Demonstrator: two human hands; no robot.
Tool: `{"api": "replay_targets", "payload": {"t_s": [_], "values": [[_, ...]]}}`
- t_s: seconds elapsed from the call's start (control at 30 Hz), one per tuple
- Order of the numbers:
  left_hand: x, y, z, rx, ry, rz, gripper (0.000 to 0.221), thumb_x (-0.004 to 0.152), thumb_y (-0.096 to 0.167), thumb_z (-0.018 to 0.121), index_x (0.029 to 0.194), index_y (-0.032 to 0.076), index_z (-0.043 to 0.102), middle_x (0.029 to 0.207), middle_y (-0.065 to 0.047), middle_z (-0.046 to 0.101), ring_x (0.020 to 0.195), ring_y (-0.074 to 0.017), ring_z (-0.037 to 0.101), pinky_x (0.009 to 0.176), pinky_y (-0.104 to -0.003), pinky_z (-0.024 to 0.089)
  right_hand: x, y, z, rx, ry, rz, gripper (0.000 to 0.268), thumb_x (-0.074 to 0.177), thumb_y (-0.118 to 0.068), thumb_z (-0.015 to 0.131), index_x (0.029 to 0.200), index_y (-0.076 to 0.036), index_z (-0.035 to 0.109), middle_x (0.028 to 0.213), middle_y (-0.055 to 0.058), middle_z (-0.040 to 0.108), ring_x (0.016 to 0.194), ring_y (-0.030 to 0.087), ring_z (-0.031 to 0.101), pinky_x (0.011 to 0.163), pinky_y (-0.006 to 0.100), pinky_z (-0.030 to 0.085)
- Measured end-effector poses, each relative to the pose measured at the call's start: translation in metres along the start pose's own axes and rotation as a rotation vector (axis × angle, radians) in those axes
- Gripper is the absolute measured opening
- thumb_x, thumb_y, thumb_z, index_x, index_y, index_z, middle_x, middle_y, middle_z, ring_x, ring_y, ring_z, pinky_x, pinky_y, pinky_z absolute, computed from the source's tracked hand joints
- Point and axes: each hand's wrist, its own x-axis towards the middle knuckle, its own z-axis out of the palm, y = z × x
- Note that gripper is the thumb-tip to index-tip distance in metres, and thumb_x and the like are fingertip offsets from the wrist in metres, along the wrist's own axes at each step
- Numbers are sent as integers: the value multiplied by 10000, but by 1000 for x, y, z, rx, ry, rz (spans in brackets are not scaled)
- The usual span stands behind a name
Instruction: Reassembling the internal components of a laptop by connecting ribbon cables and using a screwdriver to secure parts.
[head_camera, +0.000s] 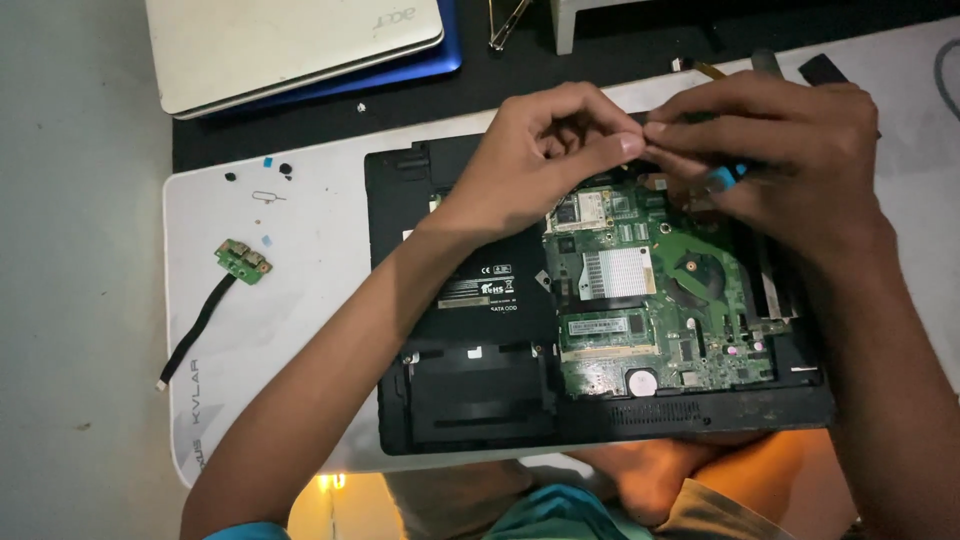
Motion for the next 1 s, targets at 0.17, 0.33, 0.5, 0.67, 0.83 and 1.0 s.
{"api": "replay_targets", "payload": {"t_s": [0.17,0.33,0.5,0.67,0.83,1.0], "values": [[1,1,-1,-2,-11,15,174,1106,272,843,1144,104,826,915,29,750,737,-35,532,688,-213,428,-9,6,-5,-277,-46,-56,266,1049,-87,1084,1308,-73,1021,1285,134,922,751,175,673,664,334,432],[-5,7,-5,648,12,145,123,1049,251,851,1063,137,809,951,-14,601,938,-199,575,839,-361,471,-30,31,-34,-276,-137,303,148,1264,88,1012,1316,110,875,1131,239,785,825,312,666,768,422,519],[-12,17,-4,915,-123,173,281,1005,216,940,1190,130,747,1161,-41,651,1068,-242,611,1009,-419,498,-97,133,-29,-468,-437,755,465,1238,-382,870,1302,77,911,948,235,871,654,337,775,653,454,627],[-13,20,-8,815,-211,289,108,1041,170,901,1031,73,855,1062,-58,665,979,-235,612,921,-400,535,-85,115,-28,-688,-741,985,621,1160,-682,706,1465,-185,920,1013,125,994,808,327,973,746,479,738],[-22,25,-7,728,-180,293,32,1076,113,879,1065,95,902,1051,-45,690,981,-221,588,957,-364,521,-73,83,-38,-323,-152,593,235,1300,44,949,1444,214,874,1047,315,819,712,306,707,592,397,528],[-20,16,-14,598,-188,264,113,1109,81,805,1169,43,893,1008,-52,688,973,-220,584,963,-381,524,-10,12,-33,-146,-186,398,243,1143,45,965,1347,144,876,1060,253,825,741,297,704,688,404,528]]}}
